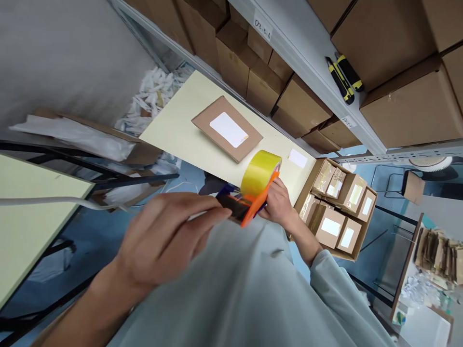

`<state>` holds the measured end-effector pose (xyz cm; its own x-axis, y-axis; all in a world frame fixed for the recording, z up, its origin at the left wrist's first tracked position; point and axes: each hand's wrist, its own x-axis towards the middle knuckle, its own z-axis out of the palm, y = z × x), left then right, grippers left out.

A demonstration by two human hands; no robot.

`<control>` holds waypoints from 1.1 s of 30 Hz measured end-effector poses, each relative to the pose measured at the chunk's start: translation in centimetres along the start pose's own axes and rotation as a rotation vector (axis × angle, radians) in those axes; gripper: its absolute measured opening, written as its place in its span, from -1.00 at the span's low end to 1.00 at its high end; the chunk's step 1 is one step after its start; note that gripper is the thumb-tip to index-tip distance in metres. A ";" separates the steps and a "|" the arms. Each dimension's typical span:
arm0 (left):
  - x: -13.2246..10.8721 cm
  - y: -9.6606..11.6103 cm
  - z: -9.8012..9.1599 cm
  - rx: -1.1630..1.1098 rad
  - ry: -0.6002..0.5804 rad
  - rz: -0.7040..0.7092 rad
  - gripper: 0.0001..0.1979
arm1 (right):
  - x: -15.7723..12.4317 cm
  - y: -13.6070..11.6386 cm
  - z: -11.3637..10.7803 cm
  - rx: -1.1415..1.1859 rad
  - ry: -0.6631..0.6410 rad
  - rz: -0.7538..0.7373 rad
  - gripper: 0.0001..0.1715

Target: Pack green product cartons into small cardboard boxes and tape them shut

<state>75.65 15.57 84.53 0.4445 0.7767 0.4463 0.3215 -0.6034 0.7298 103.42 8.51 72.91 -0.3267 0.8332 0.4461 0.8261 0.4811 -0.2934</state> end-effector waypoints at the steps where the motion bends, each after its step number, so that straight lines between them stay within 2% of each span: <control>1: -0.1 -0.8 0.8 0.049 -0.003 0.060 -0.32 | -0.5 0.1 0.2 0.002 -0.034 0.021 -0.73; 3: -0.8 -2.8 2.4 0.104 -0.012 0.133 -0.44 | -1.9 0.4 0.7 0.041 -0.128 0.075 -0.76; 4: -1.4 -4.0 3.3 0.091 -0.009 0.112 -0.53 | -2.8 0.6 0.8 0.072 -0.186 0.118 -0.77; 6: -3.0 -6.8 4.9 0.054 0.033 0.012 -0.71 | -4.8 1.2 1.1 0.115 -0.312 0.239 -0.72; 9: -5.9 -11.5 7.3 0.011 0.090 -0.239 -0.86 | -7.6 2.4 1.6 0.067 -0.485 0.428 -0.60; 11: -7.6 -14.9 9.3 -0.079 0.064 -0.403 -0.84 | -8.8 3.4 2.6 -0.011 -0.584 0.492 -0.56; 14: -9.2 -20.2 13.2 -0.250 0.064 -0.624 -0.82 | -9.2 4.9 5.2 -0.123 -0.715 0.536 -0.56; 17: -9.6 -24.5 17.3 -0.339 0.128 -0.738 -0.82 | -8.7 6.1 8.6 -0.224 -0.799 0.599 -0.57; 19: -9.2 -26.5 19.6 -0.351 0.177 -0.764 -0.82 | -8.3 6.7 10.7 -0.282 -0.828 0.643 -0.57; 23: -7.4 -28.7 22.0 -0.329 0.222 -0.738 -0.77 | -8.1 7.0 13.5 -0.377 -0.830 0.721 -0.54; 28: -5.5 -29.8 22.8 -0.391 0.165 -0.761 -0.60 | -8.2 6.9 14.9 -0.442 -0.814 0.753 -0.48; 30: -5.1 -29.8 23.4 -0.394 0.187 -0.783 -0.66 | -8.3 6.9 15.2 -0.448 -0.819 0.763 -0.48; 33: -4.8 -29.4 25.2 -0.356 0.277 -0.830 -0.88 | -8.5 6.9 15.7 -0.438 -0.798 0.773 -0.46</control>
<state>85.12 25.04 47.84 -0.0407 0.9762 -0.2131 0.1518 0.2168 0.9643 104.65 9.02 53.82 0.2606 0.8700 -0.4186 0.9653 -0.2268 0.1296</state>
